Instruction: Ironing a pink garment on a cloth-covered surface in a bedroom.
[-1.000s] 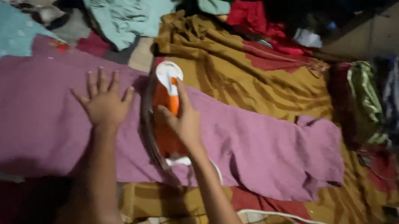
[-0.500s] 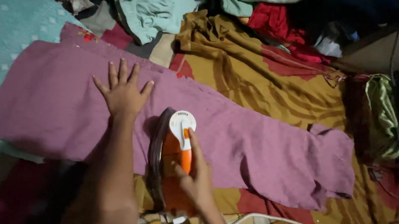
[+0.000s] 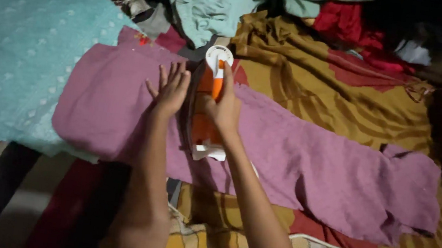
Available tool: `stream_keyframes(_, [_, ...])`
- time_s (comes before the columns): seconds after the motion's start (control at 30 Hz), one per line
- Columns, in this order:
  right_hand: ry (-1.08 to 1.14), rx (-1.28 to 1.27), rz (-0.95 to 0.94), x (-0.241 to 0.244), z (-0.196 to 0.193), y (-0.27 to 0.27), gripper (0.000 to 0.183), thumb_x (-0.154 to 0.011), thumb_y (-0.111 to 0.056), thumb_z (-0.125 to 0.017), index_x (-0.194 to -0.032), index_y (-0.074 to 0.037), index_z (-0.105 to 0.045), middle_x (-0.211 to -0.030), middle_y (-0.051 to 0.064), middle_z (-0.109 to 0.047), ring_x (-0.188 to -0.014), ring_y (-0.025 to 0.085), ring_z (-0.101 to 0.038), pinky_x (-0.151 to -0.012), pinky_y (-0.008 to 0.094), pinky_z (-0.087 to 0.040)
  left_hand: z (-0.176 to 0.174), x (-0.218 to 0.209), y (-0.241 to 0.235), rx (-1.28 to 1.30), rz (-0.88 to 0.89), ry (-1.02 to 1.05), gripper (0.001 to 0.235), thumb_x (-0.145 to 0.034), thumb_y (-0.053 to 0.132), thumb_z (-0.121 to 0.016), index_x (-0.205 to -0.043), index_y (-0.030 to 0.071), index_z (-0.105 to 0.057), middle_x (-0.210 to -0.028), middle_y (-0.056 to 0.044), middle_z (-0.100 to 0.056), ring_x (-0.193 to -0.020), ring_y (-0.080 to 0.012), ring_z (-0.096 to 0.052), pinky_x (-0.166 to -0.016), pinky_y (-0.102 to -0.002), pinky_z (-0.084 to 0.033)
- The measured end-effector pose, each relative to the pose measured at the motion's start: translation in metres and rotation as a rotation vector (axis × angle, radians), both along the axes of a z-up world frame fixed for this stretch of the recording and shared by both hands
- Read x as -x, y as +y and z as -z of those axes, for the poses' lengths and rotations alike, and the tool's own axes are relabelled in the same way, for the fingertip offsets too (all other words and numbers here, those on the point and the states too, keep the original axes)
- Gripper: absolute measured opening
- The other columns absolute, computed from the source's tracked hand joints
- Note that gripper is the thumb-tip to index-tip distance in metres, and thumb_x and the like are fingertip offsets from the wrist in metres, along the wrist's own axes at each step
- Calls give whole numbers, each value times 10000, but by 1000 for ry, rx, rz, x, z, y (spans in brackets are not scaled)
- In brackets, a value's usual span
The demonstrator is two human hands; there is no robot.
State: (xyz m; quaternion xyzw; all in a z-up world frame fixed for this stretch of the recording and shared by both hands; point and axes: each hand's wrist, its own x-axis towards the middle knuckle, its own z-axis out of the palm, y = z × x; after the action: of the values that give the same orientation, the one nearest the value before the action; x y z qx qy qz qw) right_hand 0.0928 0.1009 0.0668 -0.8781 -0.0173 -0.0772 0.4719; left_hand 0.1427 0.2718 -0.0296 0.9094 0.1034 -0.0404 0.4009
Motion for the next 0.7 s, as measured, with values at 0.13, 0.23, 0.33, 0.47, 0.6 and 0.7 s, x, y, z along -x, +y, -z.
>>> stream_keyframes(0.13, [89,18,-3,36,-13,-9,955,-790,-94,-717,-1616,-269,-272,-847,262,-709,-741,419,-718,-655,474,-548,10,-7,-1,-77,50,-27,683,-1020,601,-156,-1635,307,-198,-1725,1,-127,-1582,-315,50,-1113,-746,169])
stream_keyframes(0.23, [81,45,-37,83,-21,-15,998,-767,-73,-743,-1613,-261,-247,-898,280,-707,-788,436,-721,-666,477,-553,-3,0,0,2,44,-23,707,-1007,623,-167,-1635,298,-196,-1726,8,-127,-1583,-300,47,-1122,-729,170])
stream_keyframes(0.33, [67,4,-85,128,-33,-17,1007,-760,-21,-722,-1616,-249,-244,-972,296,-697,-796,437,-728,-681,468,-557,-18,6,-2,-3,61,-21,710,-1016,648,-193,-1627,287,-219,-1733,0,-125,-1596,-300,54,-1127,-727,173])
stream_keyframes(0.47, [203,27,-106,155,-46,-12,1002,-765,1,-713,-1615,-251,-247,-938,298,-682,-756,431,-713,-674,450,-552,-15,6,-1,35,23,-38,751,-990,665,-228,-1636,281,-231,-1717,-10,-168,-1594,-290,28,-1143,-708,164])
stream_keyframes(0.6, [236,31,-82,142,-42,1,959,-792,-16,-700,-1615,-252,-270,-787,273,-660,-665,401,-684,-656,442,-546,18,-4,18,173,22,-109,727,-1020,614,-162,-1634,227,-198,-1721,-48,-168,-1581,-295,-23,-1157,-677,107])
stream_keyframes(0.7, [40,37,-87,99,-5,10,901,-813,-47,-716,-1596,-226,-310,-863,258,-683,-710,417,-684,-625,470,-529,22,0,36,395,-33,-280,651,-1064,542,-218,-1586,181,-365,-1657,-91,-321,-1555,-287,-189,-1199,-630,12])
